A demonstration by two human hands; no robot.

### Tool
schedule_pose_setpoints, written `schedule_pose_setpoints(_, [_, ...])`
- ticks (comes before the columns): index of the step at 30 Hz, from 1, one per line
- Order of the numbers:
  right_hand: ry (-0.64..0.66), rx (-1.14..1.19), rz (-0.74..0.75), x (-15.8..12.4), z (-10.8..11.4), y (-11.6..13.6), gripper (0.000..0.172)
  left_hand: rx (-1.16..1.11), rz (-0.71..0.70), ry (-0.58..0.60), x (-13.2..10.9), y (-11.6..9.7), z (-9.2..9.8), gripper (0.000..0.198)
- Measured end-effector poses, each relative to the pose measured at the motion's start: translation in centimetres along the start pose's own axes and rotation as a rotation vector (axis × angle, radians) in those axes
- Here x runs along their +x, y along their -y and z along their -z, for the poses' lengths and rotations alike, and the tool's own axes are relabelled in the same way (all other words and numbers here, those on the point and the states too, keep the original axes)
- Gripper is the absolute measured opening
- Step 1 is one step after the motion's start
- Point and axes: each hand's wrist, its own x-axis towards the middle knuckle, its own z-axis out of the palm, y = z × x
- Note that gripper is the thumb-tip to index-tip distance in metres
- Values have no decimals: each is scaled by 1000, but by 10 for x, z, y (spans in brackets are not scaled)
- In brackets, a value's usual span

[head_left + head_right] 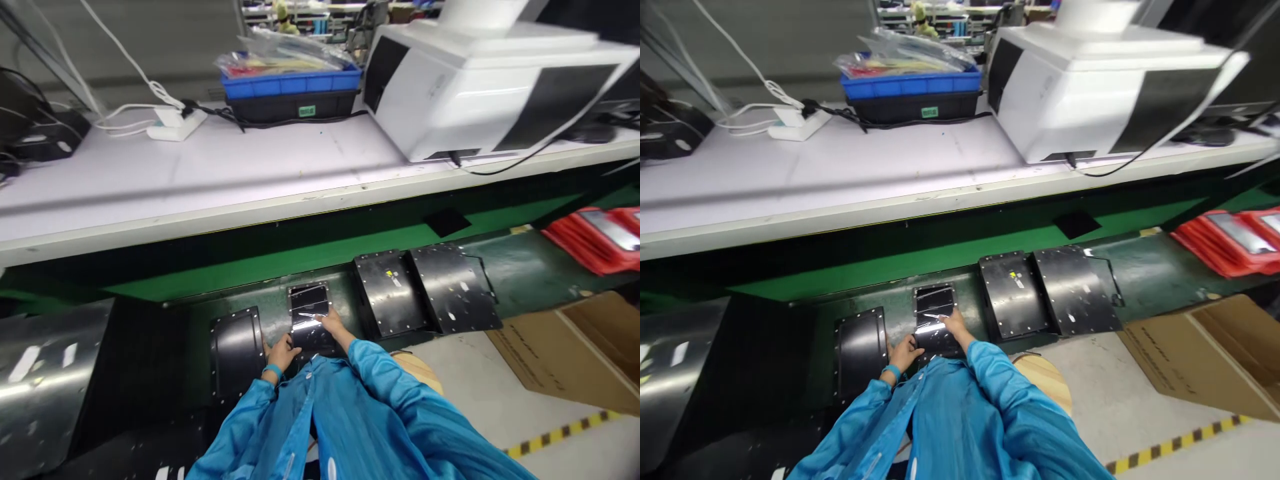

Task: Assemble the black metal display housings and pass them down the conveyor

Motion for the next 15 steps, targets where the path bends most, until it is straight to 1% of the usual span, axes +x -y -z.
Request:
schedule_pose_setpoints(2, [3,-9,-57,-4,2,0,43,10,-8,-6,2,5,-4,24])
schedule_pose_setpoints(5, [45,-53,-95,-3,7,0,38,16,-8,9,5,8,-7,26])
schedule_pose_setpoints(7, [58,-107,-114,0,8,5,41,29,0,19,6,6,-5,28])
schedule_pose_setpoints(9, [39,-181,-150,-2,8,12,47,50,1,25,3,1,0,29])
schedule_pose_setpoints(12, [-19,-278,-230,-24,5,23,48,108,-25,45,-13,-4,5,30])
schedule_pose_setpoints(14, [-61,-303,-260,-40,1,23,42,164,-22,42,-20,0,5,32])
schedule_pose_setpoints(15, [-84,-302,-263,-43,-1,20,46,191,-14,46,-19,3,4,34])
